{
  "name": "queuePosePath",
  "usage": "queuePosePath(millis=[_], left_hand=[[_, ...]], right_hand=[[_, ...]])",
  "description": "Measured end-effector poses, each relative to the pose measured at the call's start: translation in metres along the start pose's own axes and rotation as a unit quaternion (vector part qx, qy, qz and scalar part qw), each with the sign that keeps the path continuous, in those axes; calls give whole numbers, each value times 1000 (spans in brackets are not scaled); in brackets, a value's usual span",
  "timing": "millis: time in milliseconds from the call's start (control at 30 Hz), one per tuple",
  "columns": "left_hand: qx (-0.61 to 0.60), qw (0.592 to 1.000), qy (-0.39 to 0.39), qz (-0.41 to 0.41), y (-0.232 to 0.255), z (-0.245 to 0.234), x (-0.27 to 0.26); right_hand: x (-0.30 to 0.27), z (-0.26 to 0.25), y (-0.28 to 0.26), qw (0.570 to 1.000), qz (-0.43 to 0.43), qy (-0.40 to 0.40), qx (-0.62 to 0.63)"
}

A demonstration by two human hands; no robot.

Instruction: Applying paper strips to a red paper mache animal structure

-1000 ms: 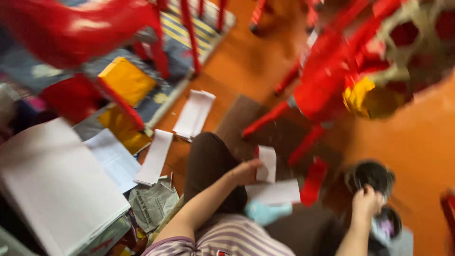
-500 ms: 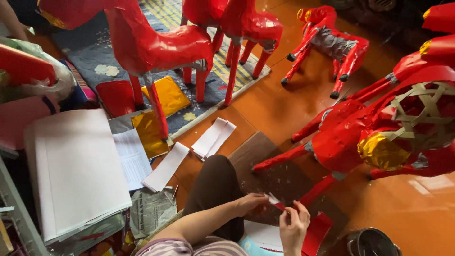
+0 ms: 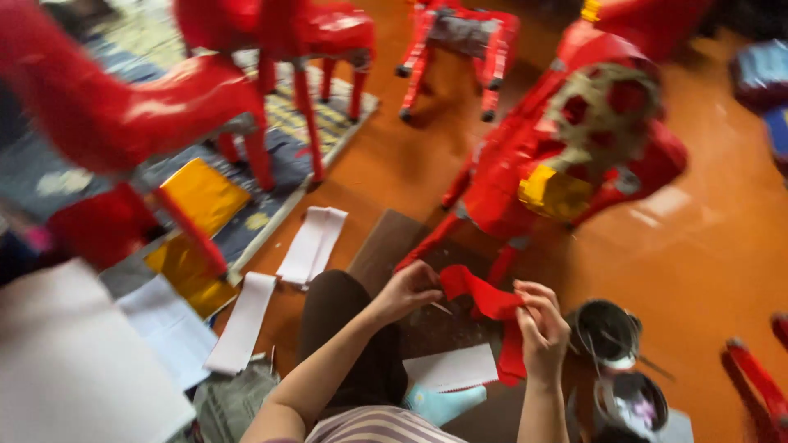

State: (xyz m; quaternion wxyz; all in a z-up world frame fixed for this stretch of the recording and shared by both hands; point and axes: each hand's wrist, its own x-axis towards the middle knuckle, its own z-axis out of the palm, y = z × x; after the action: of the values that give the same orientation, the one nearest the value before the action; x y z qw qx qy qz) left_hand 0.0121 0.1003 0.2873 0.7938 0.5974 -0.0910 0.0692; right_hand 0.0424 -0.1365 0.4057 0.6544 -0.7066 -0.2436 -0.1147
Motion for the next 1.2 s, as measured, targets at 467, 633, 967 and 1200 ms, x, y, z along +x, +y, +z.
queuePosePath(millis=[467, 633, 967, 1200], left_hand=[[45, 994, 43, 94, 110, 34, 38], [118, 945, 137, 274, 207, 58, 82], [331, 810, 302, 378, 297, 59, 286], [315, 883, 195, 290, 277, 50, 279]], right_hand=[[58, -19, -59, 988, -113, -13, 102], [106, -28, -100, 989, -126, 77, -7], [254, -31, -172, 989, -76, 117, 39], [266, -32, -127, 997, 17, 67, 36]])
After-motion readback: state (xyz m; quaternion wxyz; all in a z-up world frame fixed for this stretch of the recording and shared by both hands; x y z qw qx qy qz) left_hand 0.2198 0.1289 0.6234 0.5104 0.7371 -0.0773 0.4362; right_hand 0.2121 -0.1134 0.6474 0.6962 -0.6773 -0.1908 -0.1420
